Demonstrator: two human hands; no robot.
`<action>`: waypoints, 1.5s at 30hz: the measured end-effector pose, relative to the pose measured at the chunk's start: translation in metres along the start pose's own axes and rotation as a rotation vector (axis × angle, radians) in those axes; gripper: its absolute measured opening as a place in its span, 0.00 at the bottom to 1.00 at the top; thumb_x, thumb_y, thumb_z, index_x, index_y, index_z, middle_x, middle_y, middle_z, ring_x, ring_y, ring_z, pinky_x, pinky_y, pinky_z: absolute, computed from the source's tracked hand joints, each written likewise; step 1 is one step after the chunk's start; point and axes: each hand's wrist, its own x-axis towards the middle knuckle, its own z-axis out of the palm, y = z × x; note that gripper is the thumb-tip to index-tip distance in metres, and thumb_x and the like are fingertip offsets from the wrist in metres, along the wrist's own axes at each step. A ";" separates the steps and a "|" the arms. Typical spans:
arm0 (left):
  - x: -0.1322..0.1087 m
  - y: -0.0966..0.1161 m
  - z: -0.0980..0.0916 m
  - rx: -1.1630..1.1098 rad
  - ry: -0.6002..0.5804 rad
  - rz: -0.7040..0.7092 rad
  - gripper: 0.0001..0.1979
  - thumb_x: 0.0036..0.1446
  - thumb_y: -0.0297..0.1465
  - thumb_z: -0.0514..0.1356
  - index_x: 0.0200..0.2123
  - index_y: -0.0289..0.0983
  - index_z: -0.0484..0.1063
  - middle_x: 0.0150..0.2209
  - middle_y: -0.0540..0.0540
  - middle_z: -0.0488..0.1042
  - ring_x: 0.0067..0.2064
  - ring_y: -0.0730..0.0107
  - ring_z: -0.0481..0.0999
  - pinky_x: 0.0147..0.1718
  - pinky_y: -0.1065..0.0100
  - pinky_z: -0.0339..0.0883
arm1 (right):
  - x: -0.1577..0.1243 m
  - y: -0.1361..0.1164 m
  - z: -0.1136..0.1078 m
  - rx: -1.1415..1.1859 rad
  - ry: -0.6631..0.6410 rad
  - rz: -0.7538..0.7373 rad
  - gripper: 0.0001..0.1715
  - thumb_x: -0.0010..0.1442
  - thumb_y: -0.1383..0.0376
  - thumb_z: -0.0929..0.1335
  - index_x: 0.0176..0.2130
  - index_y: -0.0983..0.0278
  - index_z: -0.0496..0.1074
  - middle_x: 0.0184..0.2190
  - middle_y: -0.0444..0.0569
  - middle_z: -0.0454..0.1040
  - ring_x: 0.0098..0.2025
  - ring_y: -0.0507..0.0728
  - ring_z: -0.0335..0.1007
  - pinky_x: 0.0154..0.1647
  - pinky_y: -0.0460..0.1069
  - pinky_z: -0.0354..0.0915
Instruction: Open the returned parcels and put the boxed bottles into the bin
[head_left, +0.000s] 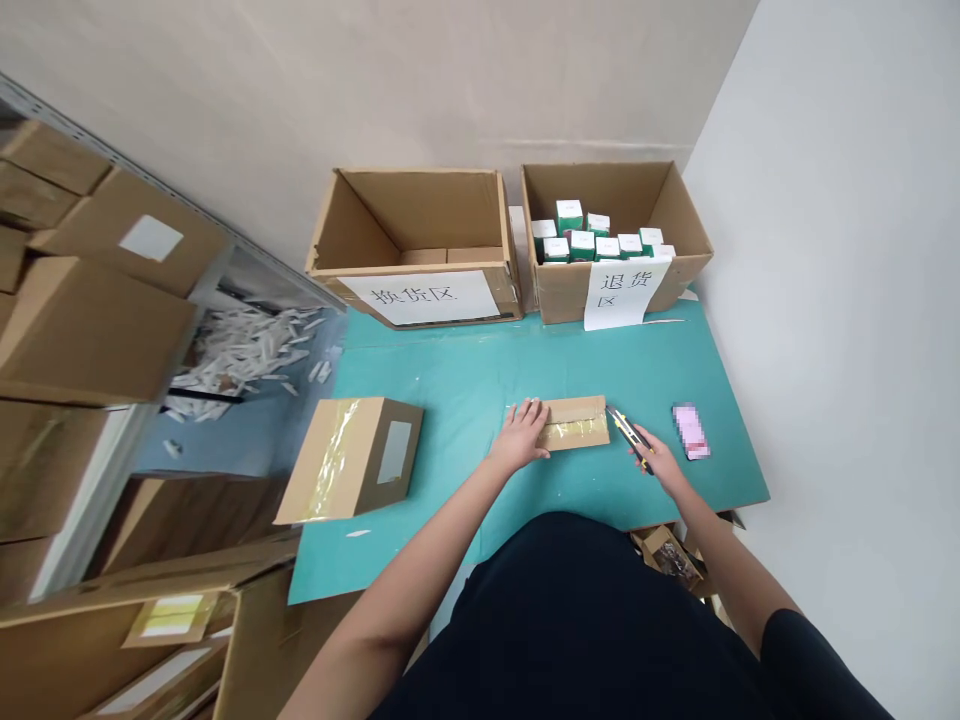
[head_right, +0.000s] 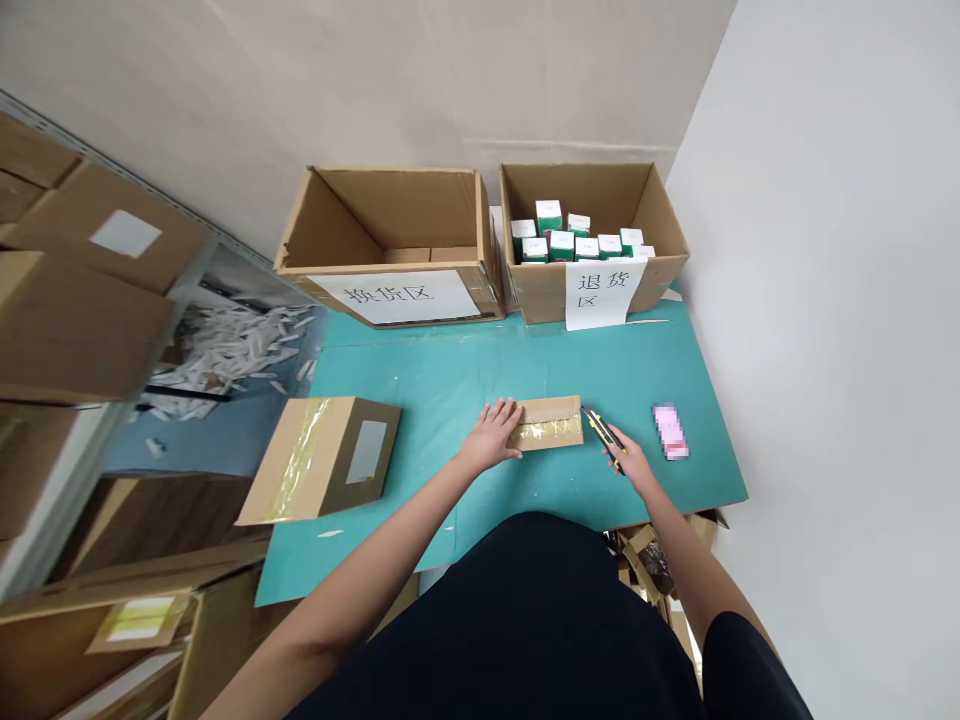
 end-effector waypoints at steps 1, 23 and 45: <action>0.004 -0.001 -0.001 0.033 -0.031 0.002 0.53 0.42 0.44 0.74 0.69 0.43 0.57 0.73 0.35 0.49 0.74 0.41 0.41 0.70 0.43 0.26 | 0.000 0.001 0.004 0.029 0.001 0.006 0.50 0.55 0.47 0.70 0.70 0.60 0.58 0.36 0.47 0.78 0.26 0.52 0.69 0.21 0.45 0.64; 0.007 0.008 0.000 0.044 -0.060 0.032 0.54 0.37 0.42 0.75 0.68 0.42 0.60 0.74 0.35 0.47 0.74 0.36 0.39 0.70 0.42 0.26 | -0.003 0.011 0.011 0.095 0.006 -0.008 0.50 0.55 0.48 0.71 0.70 0.60 0.58 0.35 0.48 0.78 0.24 0.51 0.67 0.16 0.43 0.60; 0.007 0.032 -0.012 0.403 -0.166 0.072 0.38 0.48 0.41 0.73 0.62 0.45 0.67 0.74 0.37 0.49 0.74 0.40 0.46 0.69 0.37 0.37 | 0.001 -0.009 -0.007 -0.309 -0.004 -0.051 0.33 0.64 0.61 0.65 0.67 0.58 0.65 0.34 0.46 0.79 0.24 0.51 0.67 0.27 0.45 0.66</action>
